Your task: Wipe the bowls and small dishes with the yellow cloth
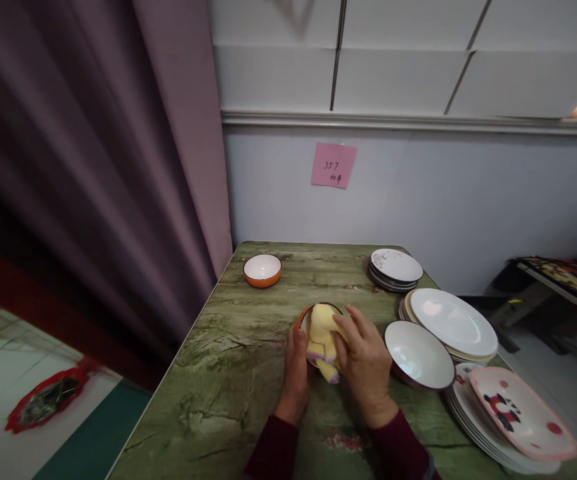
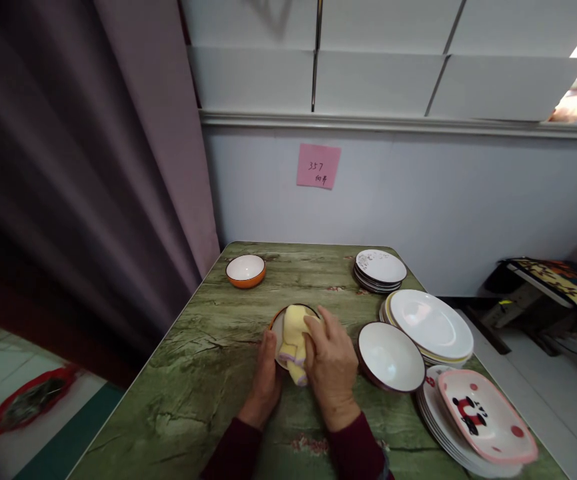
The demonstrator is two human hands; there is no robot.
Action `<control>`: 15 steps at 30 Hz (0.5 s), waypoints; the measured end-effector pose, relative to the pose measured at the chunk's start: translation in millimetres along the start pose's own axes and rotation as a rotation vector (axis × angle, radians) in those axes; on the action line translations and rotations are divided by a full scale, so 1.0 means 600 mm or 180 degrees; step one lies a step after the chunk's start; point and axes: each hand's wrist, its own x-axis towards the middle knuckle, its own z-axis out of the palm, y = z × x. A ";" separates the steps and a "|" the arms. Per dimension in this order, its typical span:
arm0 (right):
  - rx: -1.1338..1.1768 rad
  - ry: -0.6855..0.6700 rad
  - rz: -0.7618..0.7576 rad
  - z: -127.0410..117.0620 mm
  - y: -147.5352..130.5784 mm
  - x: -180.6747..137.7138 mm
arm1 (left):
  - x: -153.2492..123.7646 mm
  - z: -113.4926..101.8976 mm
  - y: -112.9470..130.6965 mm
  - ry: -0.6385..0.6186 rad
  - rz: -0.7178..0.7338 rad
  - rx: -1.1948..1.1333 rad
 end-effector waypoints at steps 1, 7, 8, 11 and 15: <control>-0.0139 0.0067 -0.0188 0.004 -0.001 -0.004 | 0.000 -0.002 -0.002 -0.0067 0.0006 0.0036; -0.0475 -0.0532 -0.0217 0.009 -0.022 -0.012 | 0.001 -0.008 -0.014 0.0055 0.0190 0.0301; -0.0469 -0.0644 -0.0184 0.008 -0.026 -0.012 | 0.002 -0.009 -0.014 0.0133 0.0228 0.0333; -0.0318 -0.0880 -0.0093 0.003 -0.031 -0.012 | 0.002 -0.010 -0.007 0.0379 0.0380 0.0417; 0.0138 -0.1047 0.0165 0.004 -0.024 -0.012 | -0.003 -0.006 0.009 0.0343 0.0629 0.0573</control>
